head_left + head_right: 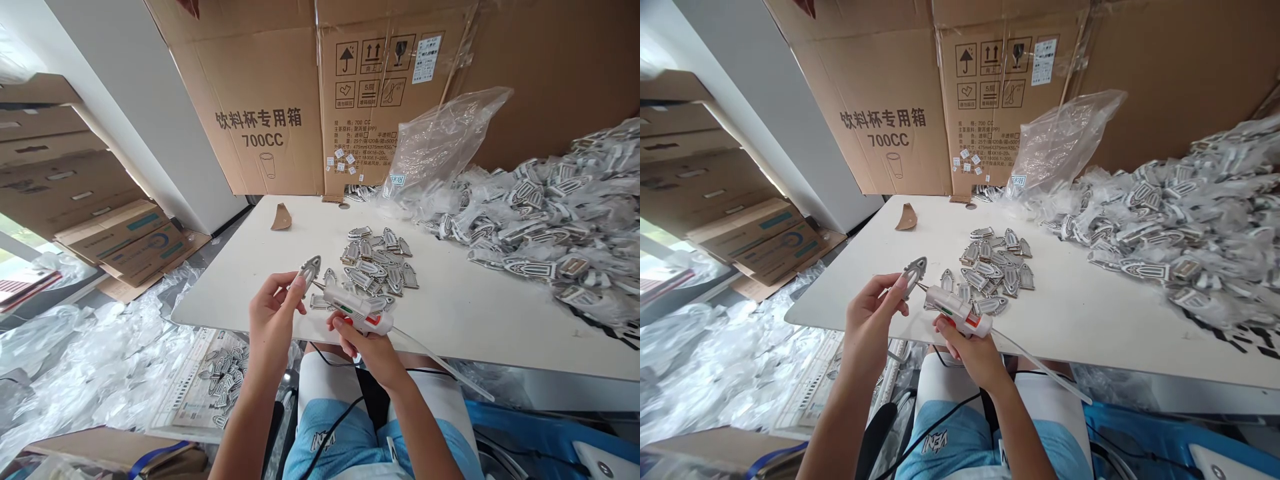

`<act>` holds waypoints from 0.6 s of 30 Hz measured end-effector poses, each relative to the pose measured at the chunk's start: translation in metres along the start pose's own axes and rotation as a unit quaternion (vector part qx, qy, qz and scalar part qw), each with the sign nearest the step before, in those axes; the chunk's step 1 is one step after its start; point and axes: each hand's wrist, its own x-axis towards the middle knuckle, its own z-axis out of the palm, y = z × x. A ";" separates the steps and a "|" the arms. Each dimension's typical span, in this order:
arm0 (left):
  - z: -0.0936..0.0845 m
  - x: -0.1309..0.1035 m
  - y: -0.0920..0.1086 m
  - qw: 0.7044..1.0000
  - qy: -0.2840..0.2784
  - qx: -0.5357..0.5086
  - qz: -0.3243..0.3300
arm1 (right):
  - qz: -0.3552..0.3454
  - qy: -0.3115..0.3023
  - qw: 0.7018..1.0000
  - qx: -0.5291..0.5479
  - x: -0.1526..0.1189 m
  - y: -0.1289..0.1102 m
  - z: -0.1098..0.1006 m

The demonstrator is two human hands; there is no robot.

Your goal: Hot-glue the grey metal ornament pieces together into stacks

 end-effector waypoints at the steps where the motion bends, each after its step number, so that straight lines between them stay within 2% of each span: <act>1: 0.000 0.000 -0.001 1.000 0.000 -0.003 -0.003 | -0.005 -0.003 1.000 0.008 0.000 0.000 -0.001; 10: -0.001 0.003 -0.006 1.000 0.006 -0.019 -0.014 | -0.031 -0.024 0.999 0.027 -0.004 -0.013 -0.006; 18: 0.000 0.004 -0.009 0.999 0.030 -0.039 -0.021 | -0.035 -0.027 0.998 0.040 -0.005 -0.012 -0.005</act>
